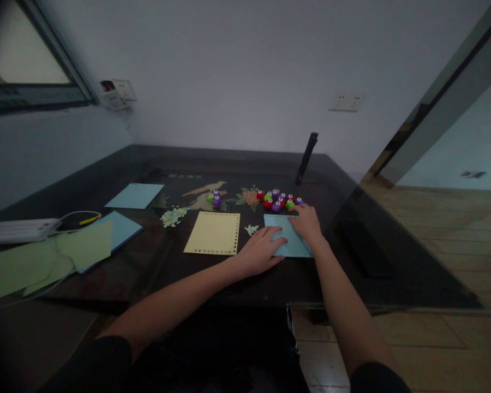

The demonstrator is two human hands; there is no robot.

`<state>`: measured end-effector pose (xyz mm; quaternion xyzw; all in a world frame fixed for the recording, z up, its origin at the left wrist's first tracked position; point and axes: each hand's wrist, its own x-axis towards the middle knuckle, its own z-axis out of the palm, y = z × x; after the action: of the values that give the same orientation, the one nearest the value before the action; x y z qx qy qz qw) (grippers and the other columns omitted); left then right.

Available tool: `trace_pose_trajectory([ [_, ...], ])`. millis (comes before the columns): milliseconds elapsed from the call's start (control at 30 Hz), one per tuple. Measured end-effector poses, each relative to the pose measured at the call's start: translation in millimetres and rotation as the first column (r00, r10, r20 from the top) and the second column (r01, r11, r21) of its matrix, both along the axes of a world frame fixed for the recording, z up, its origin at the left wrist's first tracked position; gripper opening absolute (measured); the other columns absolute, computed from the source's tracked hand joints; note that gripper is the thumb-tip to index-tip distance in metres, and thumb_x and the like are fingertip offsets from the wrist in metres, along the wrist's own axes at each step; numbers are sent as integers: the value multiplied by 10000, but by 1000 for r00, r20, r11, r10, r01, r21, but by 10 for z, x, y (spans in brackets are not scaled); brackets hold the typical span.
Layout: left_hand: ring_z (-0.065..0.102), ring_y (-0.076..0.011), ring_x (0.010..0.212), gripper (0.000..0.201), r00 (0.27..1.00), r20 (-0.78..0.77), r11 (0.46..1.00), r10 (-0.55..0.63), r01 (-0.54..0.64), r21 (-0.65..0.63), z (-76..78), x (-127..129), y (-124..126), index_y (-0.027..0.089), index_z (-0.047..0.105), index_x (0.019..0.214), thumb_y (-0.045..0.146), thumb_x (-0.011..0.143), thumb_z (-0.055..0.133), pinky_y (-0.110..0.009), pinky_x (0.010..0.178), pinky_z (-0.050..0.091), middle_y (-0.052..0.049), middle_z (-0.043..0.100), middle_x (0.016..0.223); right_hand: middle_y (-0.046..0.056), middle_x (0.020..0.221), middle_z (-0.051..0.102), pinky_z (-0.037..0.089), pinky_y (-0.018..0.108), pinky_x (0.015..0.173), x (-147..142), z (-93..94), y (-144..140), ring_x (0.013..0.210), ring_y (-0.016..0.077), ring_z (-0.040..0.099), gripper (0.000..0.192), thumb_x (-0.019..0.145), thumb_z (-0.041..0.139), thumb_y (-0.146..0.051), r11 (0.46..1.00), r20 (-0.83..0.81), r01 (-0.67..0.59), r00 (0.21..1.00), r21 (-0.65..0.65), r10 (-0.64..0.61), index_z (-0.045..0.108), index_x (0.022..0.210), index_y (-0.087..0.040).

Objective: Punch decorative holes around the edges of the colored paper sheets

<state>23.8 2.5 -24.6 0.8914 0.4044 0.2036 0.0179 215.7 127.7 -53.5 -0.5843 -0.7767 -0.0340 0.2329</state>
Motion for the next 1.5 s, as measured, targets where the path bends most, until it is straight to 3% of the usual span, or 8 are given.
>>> trace_pose_trajectory([
  [200, 516, -205, 1088, 267, 993, 108, 998, 47, -44, -37, 293, -697, 223, 188, 557, 1112, 285, 885, 455, -353, 959, 407, -78, 571, 1156, 92, 994, 634, 395, 363, 874, -218, 348, -133, 967, 234, 547, 191, 772, 587, -261, 995, -89, -93, 992, 24, 95, 678, 922, -187],
  [367, 546, -217, 1022, 186, 943, 89, 945, 321, -312, -103, 86, -1660, 494, 187, 607, 983, 204, 842, 487, -386, 932, 419, -70, 610, 1048, 56, 969, 665, 418, 342, 852, -866, 571, -341, 953, 217, 578, 140, 799, 587, -243, 961, -120, -272, 957, -46, 265, 673, 904, -211],
  [500, 537, -232, 1038, 231, 902, 54, 899, 429, -421, -117, -92, -2024, 566, 159, 608, 1025, 227, 819, 529, -387, 946, 409, -104, 594, 1048, 79, 1015, 663, 428, 346, 849, -1427, 524, -401, 982, 230, 577, 191, 793, 613, -249, 920, -6, -357, 933, -160, 361, 673, 967, -195],
  [667, 514, -259, 1071, 366, 910, -22, 902, 413, -412, -129, -181, -2011, 566, 169, 590, 1088, 349, 770, 612, -410, 954, 394, -120, 560, 1125, 148, 1123, 601, 417, 377, 878, -1727, 298, -349, 1088, 285, 505, 373, 770, 646, -339, 919, 149, -298, 928, -258, 342, 634, 1081, -133],
  [967, 500, -277, 1049, 409, 910, -51, 900, 411, -414, -138, -208, -1993, 572, 156, 589, 1112, 374, 767, 614, -424, 946, 380, -128, 555, 1096, 146, 1113, 554, 415, 375, 874, -1676, 159, -363, 1070, 277, 473, 364, 787, 625, -336, 933, 157, -312, 927, -179, 340, 628, 1092, -137],
  [1200, 493, -266, 1050, 361, 902, -36, 895, 430, -431, -112, -216, -1978, 555, 192, 588, 1069, 360, 753, 631, -419, 944, 379, -96, 543, 1081, 78, 1031, 604, 421, 328, 839, -1654, 108, -342, 1025, 228, 528, 209, 761, 630, -224, 956, -5, -275, 961, -105, 276, 641, 969, -207],
  [1400, 486, -267, 1064, 359, 907, -6, 903, 421, -419, -93, -168, -1960, 542, 180, 565, 1020, 333, 714, 670, -414, 949, 375, -94, 542, 1075, 24, 811, 643, 417, 274, 673, -1635, 123, -297, 748, 170, 570, 100, 748, 598, -208, 948, -242, -253, 949, -196, 203, 632, 842, -204],
  [1500, 494, -271, 1055, 344, 902, 10, 897, 431, -427, -112, -128, -1930, 534, 171, 549, 988, 295, 695, 681, -412, 932, 387, -97, 560, 1056, 42, 809, 625, 418, 279, 688, -1627, 128, -268, 743, 168, 554, 62, 741, 576, -201, 954, -281, -269, 933, -134, 224, 635, 757, -190],
])
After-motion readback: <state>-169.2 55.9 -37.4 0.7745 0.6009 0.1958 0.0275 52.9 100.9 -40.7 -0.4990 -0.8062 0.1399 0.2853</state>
